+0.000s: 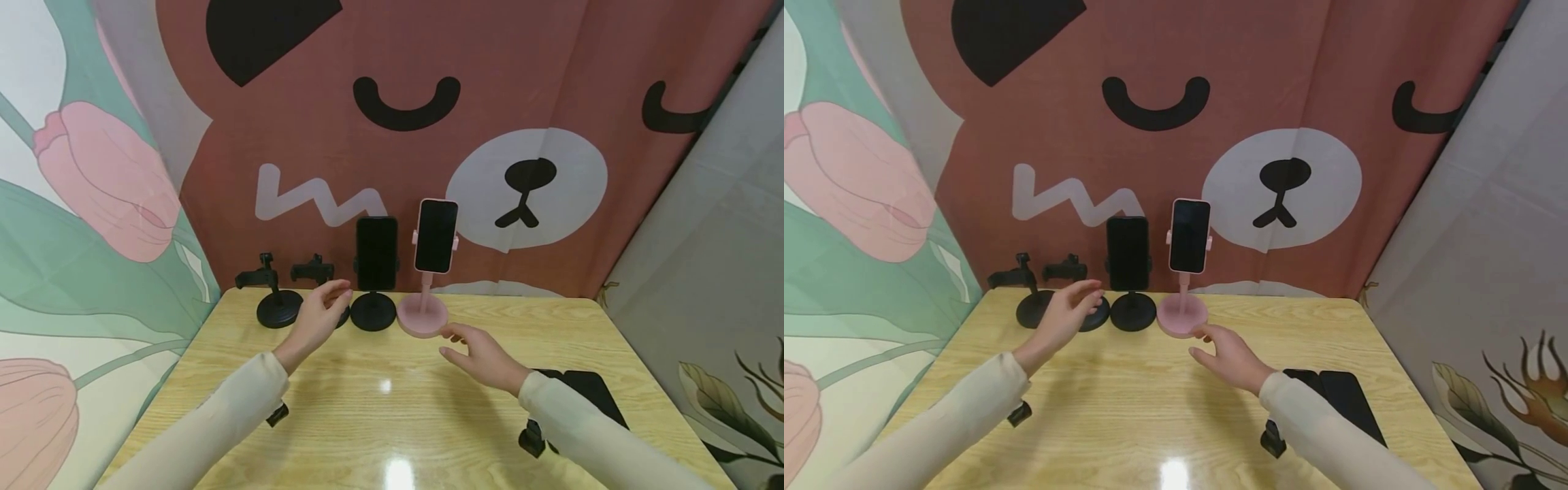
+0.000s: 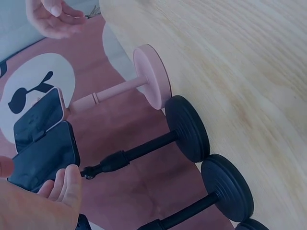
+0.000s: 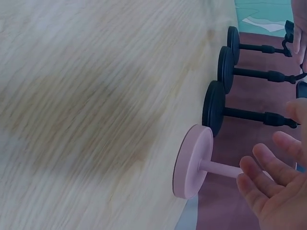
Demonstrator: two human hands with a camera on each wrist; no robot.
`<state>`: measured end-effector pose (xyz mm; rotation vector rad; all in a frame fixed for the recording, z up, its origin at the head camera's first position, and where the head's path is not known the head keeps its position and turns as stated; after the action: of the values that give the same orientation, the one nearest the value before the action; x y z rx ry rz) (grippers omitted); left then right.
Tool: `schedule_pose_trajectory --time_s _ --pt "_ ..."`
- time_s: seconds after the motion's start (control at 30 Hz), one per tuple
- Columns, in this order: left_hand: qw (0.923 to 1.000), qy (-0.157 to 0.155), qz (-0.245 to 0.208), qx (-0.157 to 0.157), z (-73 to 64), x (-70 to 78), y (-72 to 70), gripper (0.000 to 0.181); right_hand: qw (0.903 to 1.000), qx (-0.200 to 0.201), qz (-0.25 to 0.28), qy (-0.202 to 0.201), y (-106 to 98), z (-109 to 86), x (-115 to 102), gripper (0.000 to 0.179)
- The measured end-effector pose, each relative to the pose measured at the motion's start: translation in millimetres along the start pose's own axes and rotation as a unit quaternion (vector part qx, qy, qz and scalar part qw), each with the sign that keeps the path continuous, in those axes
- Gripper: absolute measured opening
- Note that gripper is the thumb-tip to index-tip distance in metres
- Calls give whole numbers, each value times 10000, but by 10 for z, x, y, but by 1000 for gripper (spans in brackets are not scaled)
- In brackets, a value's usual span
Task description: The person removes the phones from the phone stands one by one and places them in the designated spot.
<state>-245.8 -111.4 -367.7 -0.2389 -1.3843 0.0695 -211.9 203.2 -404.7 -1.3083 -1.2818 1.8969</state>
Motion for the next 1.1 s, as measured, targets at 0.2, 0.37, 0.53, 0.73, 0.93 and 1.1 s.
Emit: schedule_pose_trajectory --time_s 0.2,0.37,0.53,0.73,0.93,1.1 --pt "9998 -52 -166 -132 44 6 35 45 9996 86 270 8 -5 156 -34 39" --pt "9999 -14 -114 -53 71 22 56 45 9981 173 589 104 -30 263 -117 39" --pt "10000 -6 -92 -31 104 33 62 46 9965 165 807 123 -44 368 -202 41" --pt "9999 -47 -104 -31 137 57 80 46 9961 209 852 45 -62 508 -270 42" --pt "9999 -71 -34 85 168 88 99 45 9940 322 1040 84 -84 653 -352 40" --pt "9995 -89 37 293 199 97 86 43 9918 386 1214 90 -116 757 -416 40"
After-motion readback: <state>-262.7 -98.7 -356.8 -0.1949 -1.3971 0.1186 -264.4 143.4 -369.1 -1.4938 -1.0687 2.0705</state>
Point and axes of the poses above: each hand's wrist, its own z-axis towards the middle knuckle, its own y-axis out of the palm, x = y × z, the point moved 2 cm from there along z, towards the middle knuckle, and after that the axes turned 12 degrees about -z, right-handed, at the moved point
